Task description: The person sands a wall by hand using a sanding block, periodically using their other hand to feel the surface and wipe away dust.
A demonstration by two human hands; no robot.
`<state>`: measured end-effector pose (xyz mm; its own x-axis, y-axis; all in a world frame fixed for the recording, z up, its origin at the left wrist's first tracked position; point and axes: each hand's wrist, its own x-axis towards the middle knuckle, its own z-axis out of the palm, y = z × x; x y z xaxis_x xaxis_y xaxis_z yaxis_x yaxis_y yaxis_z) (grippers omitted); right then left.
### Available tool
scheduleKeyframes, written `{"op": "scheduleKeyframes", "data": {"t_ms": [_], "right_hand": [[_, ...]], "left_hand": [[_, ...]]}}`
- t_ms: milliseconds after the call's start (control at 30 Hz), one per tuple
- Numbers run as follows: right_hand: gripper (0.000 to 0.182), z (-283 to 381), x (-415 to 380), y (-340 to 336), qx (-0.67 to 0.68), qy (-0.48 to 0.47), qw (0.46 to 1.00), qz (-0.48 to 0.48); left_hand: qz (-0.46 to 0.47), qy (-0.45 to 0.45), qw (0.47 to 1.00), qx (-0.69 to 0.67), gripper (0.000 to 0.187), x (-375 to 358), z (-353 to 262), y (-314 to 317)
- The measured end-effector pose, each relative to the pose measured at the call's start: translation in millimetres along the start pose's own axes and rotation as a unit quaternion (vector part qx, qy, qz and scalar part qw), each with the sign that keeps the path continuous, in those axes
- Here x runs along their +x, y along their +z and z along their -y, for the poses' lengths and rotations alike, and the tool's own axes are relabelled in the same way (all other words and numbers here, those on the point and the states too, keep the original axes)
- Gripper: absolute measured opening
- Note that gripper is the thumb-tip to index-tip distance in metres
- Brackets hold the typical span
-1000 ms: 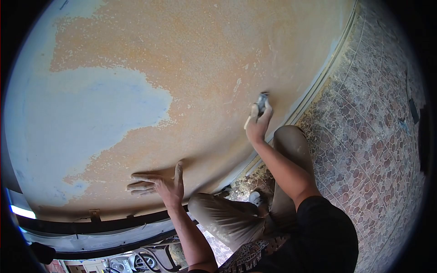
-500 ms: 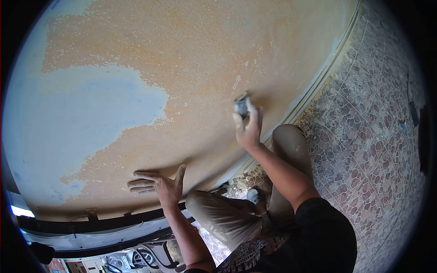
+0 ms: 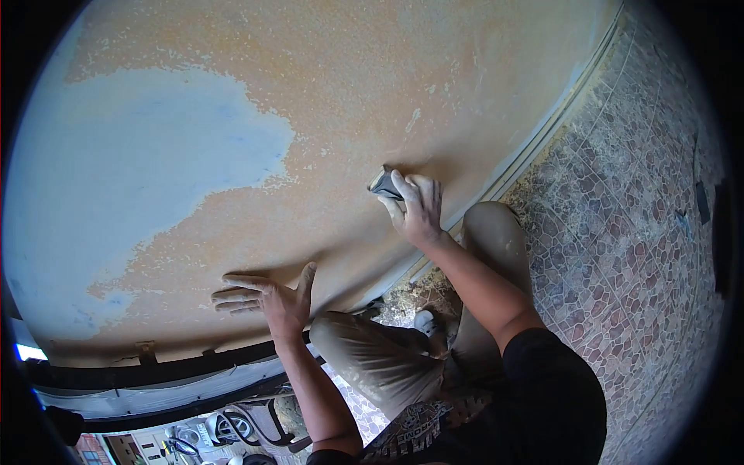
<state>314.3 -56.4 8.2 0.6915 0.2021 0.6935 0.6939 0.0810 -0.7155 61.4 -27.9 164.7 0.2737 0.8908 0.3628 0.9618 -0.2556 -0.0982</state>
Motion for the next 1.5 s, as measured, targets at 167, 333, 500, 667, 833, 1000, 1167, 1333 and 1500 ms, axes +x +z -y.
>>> {"op": "scheduleKeyframes", "data": {"t_ms": [167,333,500,667,833,1000,1167,1333,1500], "right_hand": [[0.041,-81.1,-51.8,40.2,-0.030,0.484,0.865,-0.132],[0.043,-31.5,-21.9,25.4,-0.017,0.266,0.958,-0.110],[0.049,-48.2,-31.1,18.1,-0.103,0.022,0.994,-0.041],[0.049,-104.8,-44.2,40.6,0.112,0.584,0.789,-0.154],[0.044,8.1,8.5,-10.8,0.018,0.082,0.996,-0.004],[0.046,-74.8,-13.9,34.1,-0.175,0.226,0.949,-0.134],[0.052,13.7,19.6,8.0,0.047,0.216,0.969,-0.112],[0.052,-66.0,-16.9,30.8,-0.114,0.203,0.963,-0.136],[0.049,-36.3,-14.2,24.2,0.011,0.315,0.941,-0.119]], "left_hand": [[-0.011,-0.008,1.000,-0.010,0.151,1.6,-0.8,2.1],[0.033,-0.018,0.999,-0.007,0.152,1.8,-0.2,1.9],[0.029,-0.036,0.998,-0.052,0.154,-1.0,-9.6,-3.4],[0.058,-0.029,0.998,-0.018,0.152,1.2,-6.9,-2.6],[0.040,-0.024,0.999,-0.028,0.151,-1.2,-10.2,-0.3],[0.061,-0.002,0.996,-0.072,0.149,-2.1,-5.9,-0.9],[0.075,-0.016,0.997,-0.007,0.148,-5.3,-4.2,11.5],[0.073,-0.016,0.996,-0.038,0.150,-6.0,-6.5,10.0],[0.117,-0.032,0.992,-0.025,0.152,-4.1,-8.9,7.3]]}}
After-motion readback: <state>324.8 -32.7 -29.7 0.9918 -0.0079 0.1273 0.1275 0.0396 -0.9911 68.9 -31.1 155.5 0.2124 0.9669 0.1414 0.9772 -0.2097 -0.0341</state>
